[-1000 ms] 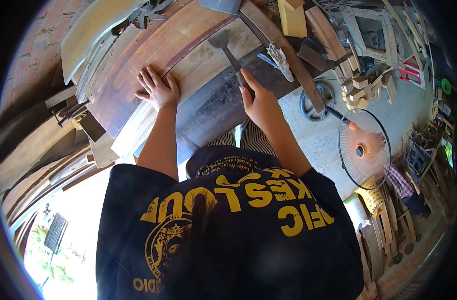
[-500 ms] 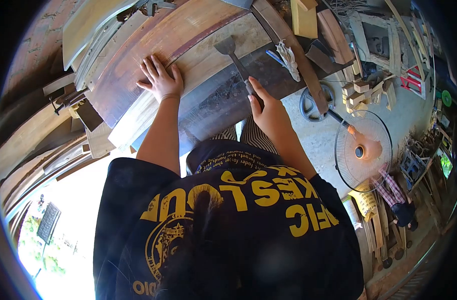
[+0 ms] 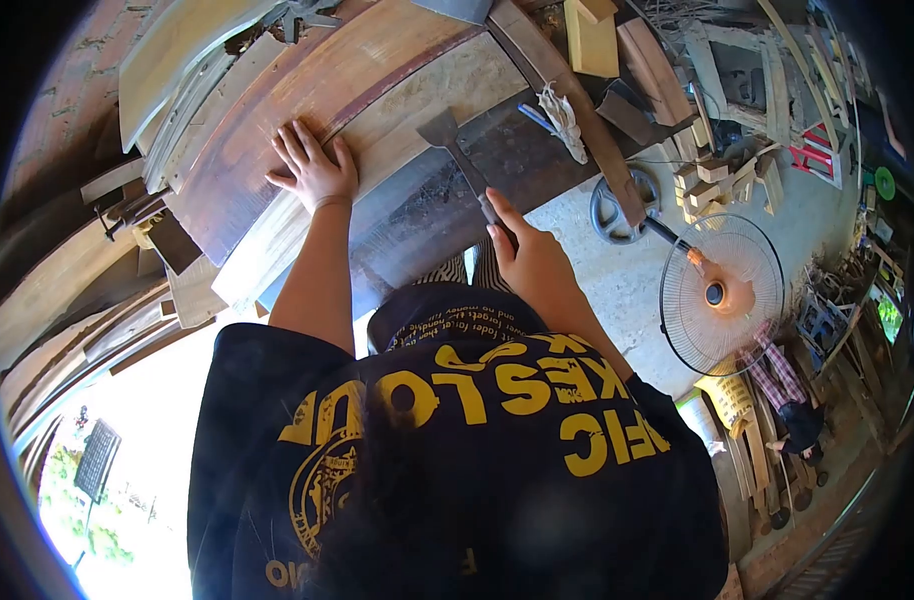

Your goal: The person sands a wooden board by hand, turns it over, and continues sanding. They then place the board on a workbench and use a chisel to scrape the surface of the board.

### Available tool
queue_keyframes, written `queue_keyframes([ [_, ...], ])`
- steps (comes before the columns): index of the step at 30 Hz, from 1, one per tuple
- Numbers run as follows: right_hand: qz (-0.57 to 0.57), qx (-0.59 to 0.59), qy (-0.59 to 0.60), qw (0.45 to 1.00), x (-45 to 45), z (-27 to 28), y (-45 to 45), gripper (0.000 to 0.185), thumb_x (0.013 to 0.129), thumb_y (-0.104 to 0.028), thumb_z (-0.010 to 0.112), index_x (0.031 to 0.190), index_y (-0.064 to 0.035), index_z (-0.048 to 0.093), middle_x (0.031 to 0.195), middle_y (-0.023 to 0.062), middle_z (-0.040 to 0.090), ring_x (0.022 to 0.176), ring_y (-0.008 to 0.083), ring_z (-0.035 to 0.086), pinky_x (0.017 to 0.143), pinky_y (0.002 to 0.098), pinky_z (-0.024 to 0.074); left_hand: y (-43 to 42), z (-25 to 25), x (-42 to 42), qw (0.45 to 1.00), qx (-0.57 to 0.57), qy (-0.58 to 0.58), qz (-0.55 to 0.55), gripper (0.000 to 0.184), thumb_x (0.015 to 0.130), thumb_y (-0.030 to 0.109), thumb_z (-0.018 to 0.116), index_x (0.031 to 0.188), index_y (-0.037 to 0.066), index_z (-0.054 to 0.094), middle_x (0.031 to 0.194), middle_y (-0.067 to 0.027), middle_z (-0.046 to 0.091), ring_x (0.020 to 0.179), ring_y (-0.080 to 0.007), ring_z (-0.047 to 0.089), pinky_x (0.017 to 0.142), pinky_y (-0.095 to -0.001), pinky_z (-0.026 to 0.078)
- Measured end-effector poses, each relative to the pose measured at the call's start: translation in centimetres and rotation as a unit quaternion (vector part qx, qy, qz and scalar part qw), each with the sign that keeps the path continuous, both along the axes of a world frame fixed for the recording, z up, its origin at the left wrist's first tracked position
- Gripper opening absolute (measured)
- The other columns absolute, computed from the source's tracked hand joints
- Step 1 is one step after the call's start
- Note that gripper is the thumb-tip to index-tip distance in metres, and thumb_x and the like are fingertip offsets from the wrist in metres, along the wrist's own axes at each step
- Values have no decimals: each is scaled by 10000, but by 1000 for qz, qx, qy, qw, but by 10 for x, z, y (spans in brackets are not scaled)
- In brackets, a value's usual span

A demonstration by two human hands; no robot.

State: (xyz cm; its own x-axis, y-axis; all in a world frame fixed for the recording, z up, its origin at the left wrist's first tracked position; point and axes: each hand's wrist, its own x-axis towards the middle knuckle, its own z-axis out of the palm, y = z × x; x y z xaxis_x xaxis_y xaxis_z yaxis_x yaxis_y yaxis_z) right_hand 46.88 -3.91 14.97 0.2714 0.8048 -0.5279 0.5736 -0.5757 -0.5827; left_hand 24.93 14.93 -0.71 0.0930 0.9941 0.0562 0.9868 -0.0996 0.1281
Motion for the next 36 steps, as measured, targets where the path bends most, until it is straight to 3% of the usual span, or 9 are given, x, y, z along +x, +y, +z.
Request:
queue_keyframes([
  [4,8,41,-20,999,-1,-15,24,452,915,-312,509,1358,-287,424,694,181,640,655,387,629,598,452,507,-4,1,0,1000,-7,7,1,725,890,500,354,1465,94,179,1533,-138,132,1428,-290,46,1029,-684,6],
  [11,18,-8,3,1000,0,-4,21,458,916,-315,507,1363,-274,416,714,189,645,663,387,628,598,453,507,-1,1,0,1000,-11,18,5,731,891,504,354,1469,96,168,1537,-134,124,1430,-281,24,1033,-680,-2],
  [14,15,2,-24,1000,-2,-14,39,451,917,-256,525,1357,-225,433,886,222,652,780,423,611,642,438,500,-1,-1,0,1000,5,18,5,708,897,507,356,1462,112,197,1538,-116,132,1429,-276,49,1028,-681,24],
  [16,12,39,-25,999,-6,-16,27,470,917,-297,510,1372,-241,408,713,197,644,656,386,628,576,443,507,-5,-1,-1,1000,1,15,5,708,897,506,356,1462,112,197,1537,-117,132,1429,-276,47,1027,-683,22],
  [20,25,4,-1,1000,-5,-11,19,464,919,-300,507,1370,-253,410,710,205,640,662,389,628,579,448,505,-2,0,1,1000,6,8,5,709,895,502,360,1463,111,196,1538,-117,130,1430,-274,43,1022,-689,15],
  [26,6,74,-26,997,-12,-17,21,461,918,-301,509,1367,-259,415,686,199,632,659,392,626,584,458,501,-5,0,0,1000,7,6,5,714,888,498,376,1465,117,195,1537,-117,138,1429,-273,55,1021,-689,21],
  [28,17,-26,1,1000,-9,1,14,460,920,-303,504,1368,-258,410,684,197,629,664,401,621,590,468,498,0,2,0,1000,10,3,5,714,888,497,379,1465,120,195,1536,-116,139,1429,-273,57,1021,-689,22],
  [31,25,45,-17,999,-10,-20,31,466,920,-302,505,1373,-272,400,691,197,630,671,407,619,594,468,497,-5,2,1,1000,-14,19,10,723,883,489,373,1467,107,186,1537,-131,120,1430,-279,36,1036,-677,-22],
  [36,24,-7,-6,1000,-12,-10,25,473,917,-303,510,1375,-260,399,683,200,627,648,406,615,585,465,496,-1,1,0,1000,-9,11,8,692,893,462,360,1466,111,194,1537,-126,126,1430,-278,40,1037,-675,-29],
])
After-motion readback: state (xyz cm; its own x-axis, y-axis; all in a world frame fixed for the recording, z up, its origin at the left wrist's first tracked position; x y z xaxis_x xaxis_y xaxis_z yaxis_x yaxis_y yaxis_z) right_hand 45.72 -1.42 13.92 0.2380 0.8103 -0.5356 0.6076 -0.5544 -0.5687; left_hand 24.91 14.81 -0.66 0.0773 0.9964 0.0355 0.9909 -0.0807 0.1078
